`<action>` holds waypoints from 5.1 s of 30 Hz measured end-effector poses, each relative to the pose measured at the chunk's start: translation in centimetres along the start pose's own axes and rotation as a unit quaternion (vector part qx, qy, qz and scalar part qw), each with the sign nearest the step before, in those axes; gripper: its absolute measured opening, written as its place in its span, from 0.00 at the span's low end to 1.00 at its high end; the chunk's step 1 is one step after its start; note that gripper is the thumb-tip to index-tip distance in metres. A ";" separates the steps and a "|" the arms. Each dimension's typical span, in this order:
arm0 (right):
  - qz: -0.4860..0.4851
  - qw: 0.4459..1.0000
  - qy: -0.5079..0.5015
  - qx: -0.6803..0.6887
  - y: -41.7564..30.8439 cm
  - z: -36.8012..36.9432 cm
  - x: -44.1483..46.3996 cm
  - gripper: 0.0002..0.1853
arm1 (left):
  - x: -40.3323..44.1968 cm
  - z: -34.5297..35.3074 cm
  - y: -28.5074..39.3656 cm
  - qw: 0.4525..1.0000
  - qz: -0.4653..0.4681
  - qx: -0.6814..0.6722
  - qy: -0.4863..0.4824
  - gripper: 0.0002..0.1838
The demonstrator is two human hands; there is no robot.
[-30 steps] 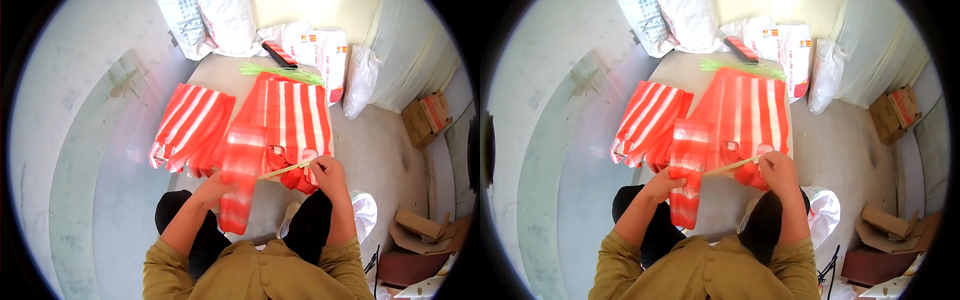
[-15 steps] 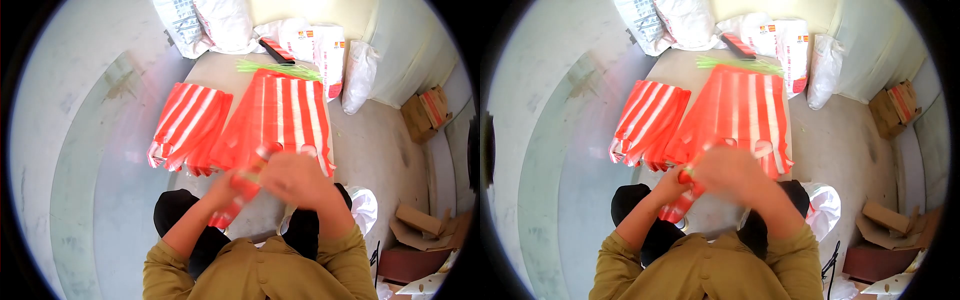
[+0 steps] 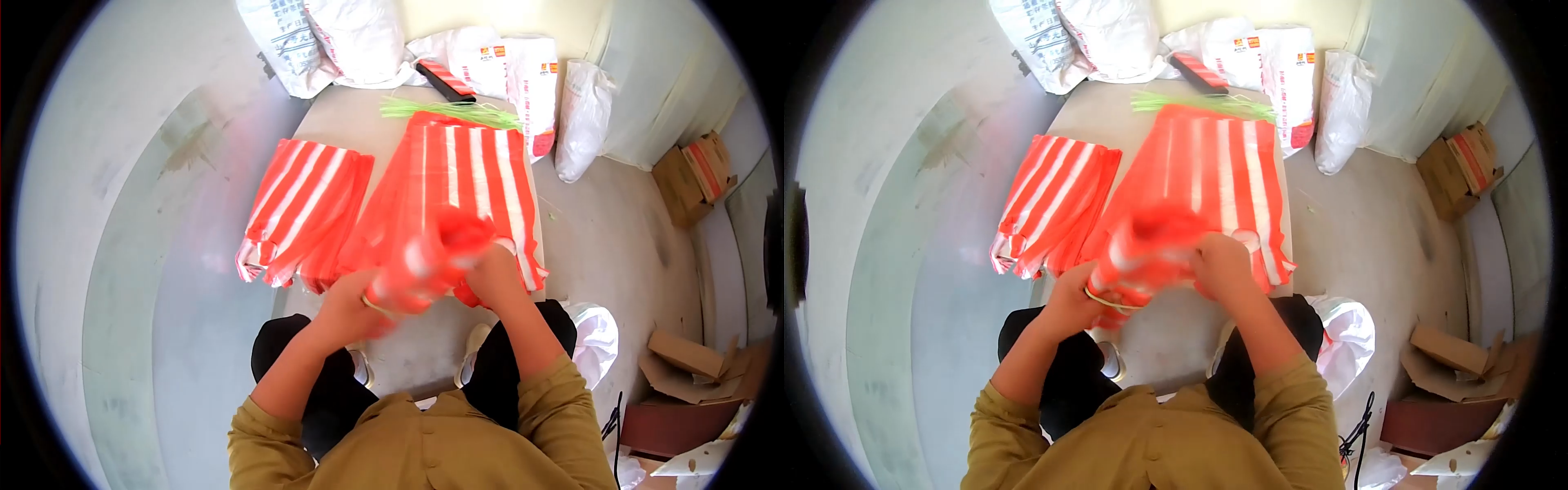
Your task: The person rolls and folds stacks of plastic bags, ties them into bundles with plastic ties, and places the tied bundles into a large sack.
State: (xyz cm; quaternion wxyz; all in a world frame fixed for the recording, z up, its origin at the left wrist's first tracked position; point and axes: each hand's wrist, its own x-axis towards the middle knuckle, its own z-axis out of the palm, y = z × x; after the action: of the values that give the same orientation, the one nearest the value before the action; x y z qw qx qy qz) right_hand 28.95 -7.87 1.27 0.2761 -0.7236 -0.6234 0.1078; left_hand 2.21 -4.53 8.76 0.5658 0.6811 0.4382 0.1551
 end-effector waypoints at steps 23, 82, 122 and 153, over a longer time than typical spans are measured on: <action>0.137 0.830 -0.210 0.498 0.9 6.6 6.8 0.10 | 15.7 -0.1 -10.3 0.696 0.538 0.474 -0.038 0.22; -0.172 0.923 -0.222 0.265 -0.2 9.5 5.9 0.08 | 11.9 0.0 -9.4 0.999 0.007 -0.038 0.008 0.07; -0.119 0.961 -0.198 0.150 -2.2 11.3 4.8 0.11 | 9.8 -2.3 -9.0 0.991 0.018 -0.096 -0.096 0.12; -0.188 0.952 -0.003 0.242 -1.8 13.1 4.8 0.06 | 11.9 -0.4 -11.9 0.997 -0.012 0.059 0.056 0.06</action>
State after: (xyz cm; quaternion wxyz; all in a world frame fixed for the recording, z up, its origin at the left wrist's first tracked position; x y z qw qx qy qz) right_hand 21.88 0.34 -7.65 0.4562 -0.5046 -0.7043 0.2032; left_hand 3.60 4.61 -5.31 0.5011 0.6980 0.4858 0.1604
